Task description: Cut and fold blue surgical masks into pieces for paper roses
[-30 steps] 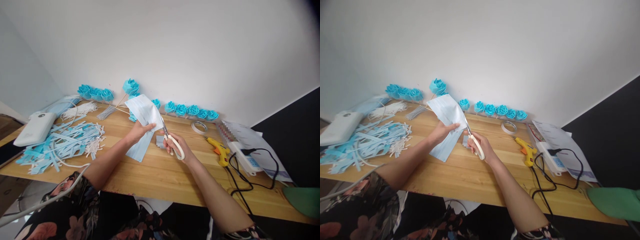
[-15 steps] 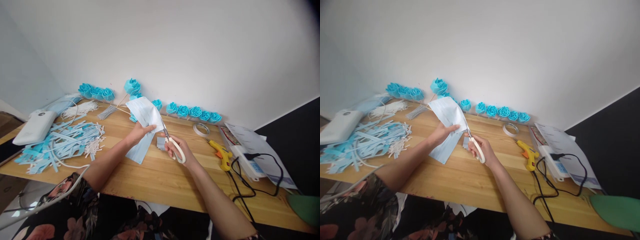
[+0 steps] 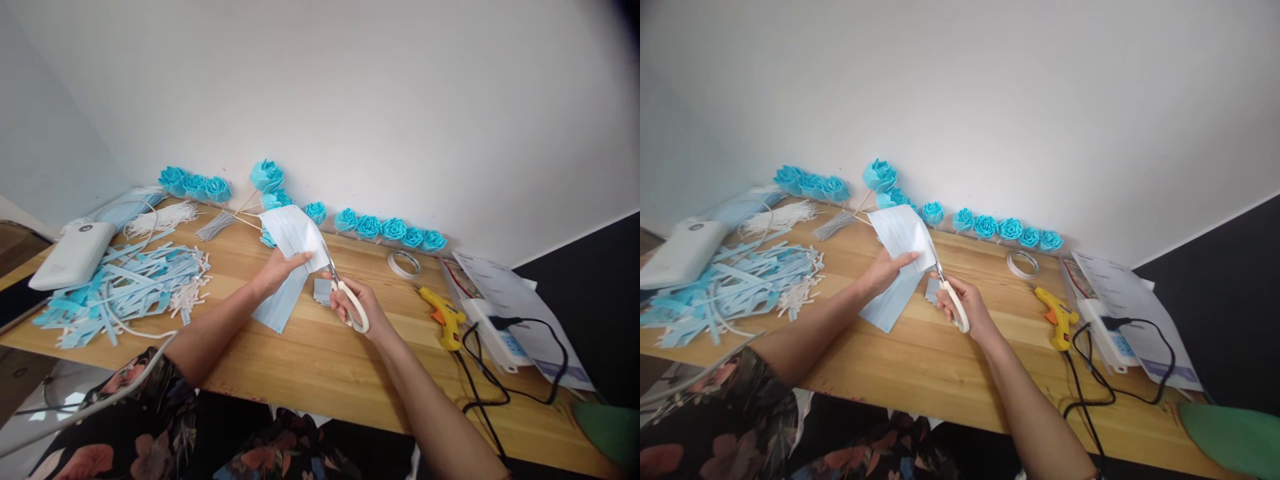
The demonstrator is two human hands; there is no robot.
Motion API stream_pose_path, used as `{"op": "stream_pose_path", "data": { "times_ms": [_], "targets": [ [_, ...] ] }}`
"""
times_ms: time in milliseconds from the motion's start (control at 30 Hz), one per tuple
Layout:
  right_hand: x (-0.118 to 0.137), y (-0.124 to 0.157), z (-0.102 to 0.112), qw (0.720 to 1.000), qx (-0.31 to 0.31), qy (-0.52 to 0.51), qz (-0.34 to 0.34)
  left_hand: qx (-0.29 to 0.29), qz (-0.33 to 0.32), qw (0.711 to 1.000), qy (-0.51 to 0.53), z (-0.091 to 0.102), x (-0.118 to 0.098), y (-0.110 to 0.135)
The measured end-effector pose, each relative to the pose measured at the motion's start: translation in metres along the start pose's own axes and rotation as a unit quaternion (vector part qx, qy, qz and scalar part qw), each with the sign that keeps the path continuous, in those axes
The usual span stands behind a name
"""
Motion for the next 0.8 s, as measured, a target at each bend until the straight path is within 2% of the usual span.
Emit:
{"op": "stream_pose_path", "data": {
  "times_ms": [233, 467, 800],
  "targets": [
    [0.005, -0.001, -0.002, 0.995, 0.076, 0.026, 0.052, -0.025, 0.023, 0.999, 0.037, -0.001, -0.001, 0.002],
    [0.004, -0.001, -0.002, 0.994, 0.086, 0.015, 0.058, -0.019, 0.036, 0.999, 0.002, -0.005, 0.001, 0.007],
    [0.003, -0.002, 0.001, 0.997, 0.062, -0.003, 0.046, 0.014, 0.021, 0.998, -0.05, -0.011, 0.001, 0.009]
  ]
}}
Point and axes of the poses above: each hand's wrist, its own y-axis away from the middle knuckle, its own z-axis out of the back of the hand, x = y × z, the point moved 8 cm from there along -y, towards the middle knuckle, and after that the axes turned 7 degrees about -y, right-handed, at the moved point
